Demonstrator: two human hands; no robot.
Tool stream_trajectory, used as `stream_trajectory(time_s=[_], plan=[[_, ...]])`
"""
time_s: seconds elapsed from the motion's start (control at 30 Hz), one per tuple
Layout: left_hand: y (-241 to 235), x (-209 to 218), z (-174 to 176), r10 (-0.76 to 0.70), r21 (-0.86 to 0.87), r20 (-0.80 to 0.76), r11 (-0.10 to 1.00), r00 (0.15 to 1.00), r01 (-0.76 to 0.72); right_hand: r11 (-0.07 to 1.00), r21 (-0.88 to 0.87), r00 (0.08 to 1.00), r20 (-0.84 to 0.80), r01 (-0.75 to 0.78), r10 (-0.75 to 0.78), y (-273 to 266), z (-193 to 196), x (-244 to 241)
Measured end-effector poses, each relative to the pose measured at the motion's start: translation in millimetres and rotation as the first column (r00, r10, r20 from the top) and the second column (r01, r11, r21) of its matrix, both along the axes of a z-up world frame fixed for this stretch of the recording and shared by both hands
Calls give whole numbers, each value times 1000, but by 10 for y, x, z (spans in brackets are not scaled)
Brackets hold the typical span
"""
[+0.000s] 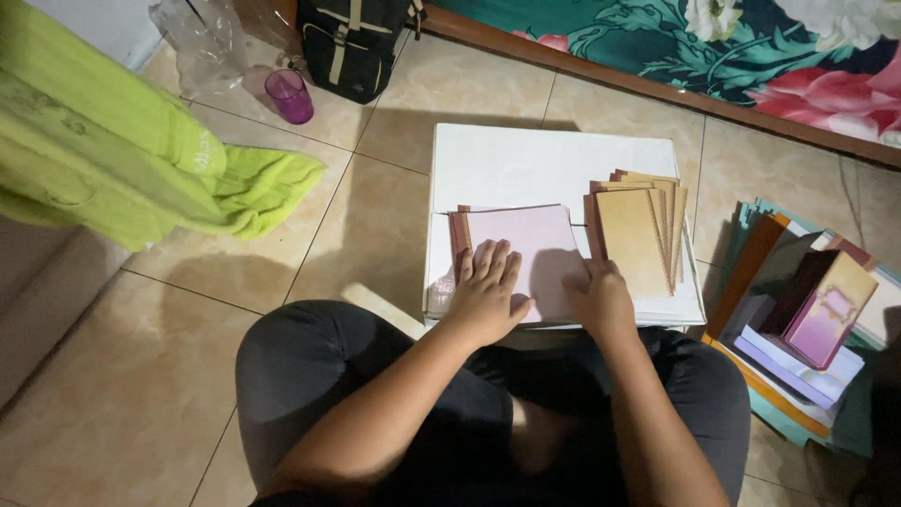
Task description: The person sits on the floor and inserts a light pink sheet into a brown envelope, then places the envelope into a stack. This process is repeated multiple times with different sheets and envelopes.
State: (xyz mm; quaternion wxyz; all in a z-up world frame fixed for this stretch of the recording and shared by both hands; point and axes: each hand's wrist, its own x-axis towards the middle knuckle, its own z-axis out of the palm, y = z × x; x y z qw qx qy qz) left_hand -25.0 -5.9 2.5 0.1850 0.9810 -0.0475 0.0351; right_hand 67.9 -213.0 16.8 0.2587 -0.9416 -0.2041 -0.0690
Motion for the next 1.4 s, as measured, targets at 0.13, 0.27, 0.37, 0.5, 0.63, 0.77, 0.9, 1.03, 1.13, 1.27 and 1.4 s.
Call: stream_trajectory(time_s=[0.13,0.27,0.37,0.5,0.63,0.77,0.9,1.03,1.13,1.27,1.4], plan=[[-20,-20,-34,14,3,-3,1000,1000,-14,978,184,987,-142,100,-74,11,147,11],[-8,-13,-34,-2,24,38,1000,999,1,974,205,991,-111,94,-72,76,367,-68],[-18,-18,-11,-3,16,19,1000,1000,3,981,163,995,-11,101,-100,155,483,-172],[-19,6,74,-17,71,-83,997,996,23,991,17,985,110,130,-131,230,596,-268],[-17,32,107,-25,85,-151,996,988,39,985,-14,982,82,169,-168,244,638,-323],[7,25,9,-31,58,-201,997,979,43,996,15,934,349,-87,76,274,579,-317],[40,100,-45,57,-228,-37,972,998,-64,952,282,926,-314,-121,210,281,514,-355],[34,121,96,293,-489,224,859,929,-153,852,-232,883,-102,-469,458,314,394,-376],[18,95,91,211,-146,78,969,974,-198,828,-281,872,-221,-485,436,304,304,-394],[-13,144,-106,177,181,-19,969,984,-171,724,-431,833,-139,-538,536,518,182,-105],[-34,165,-268,207,-15,-9,978,978,-207,708,-448,832,-189,-546,522,947,236,333]])
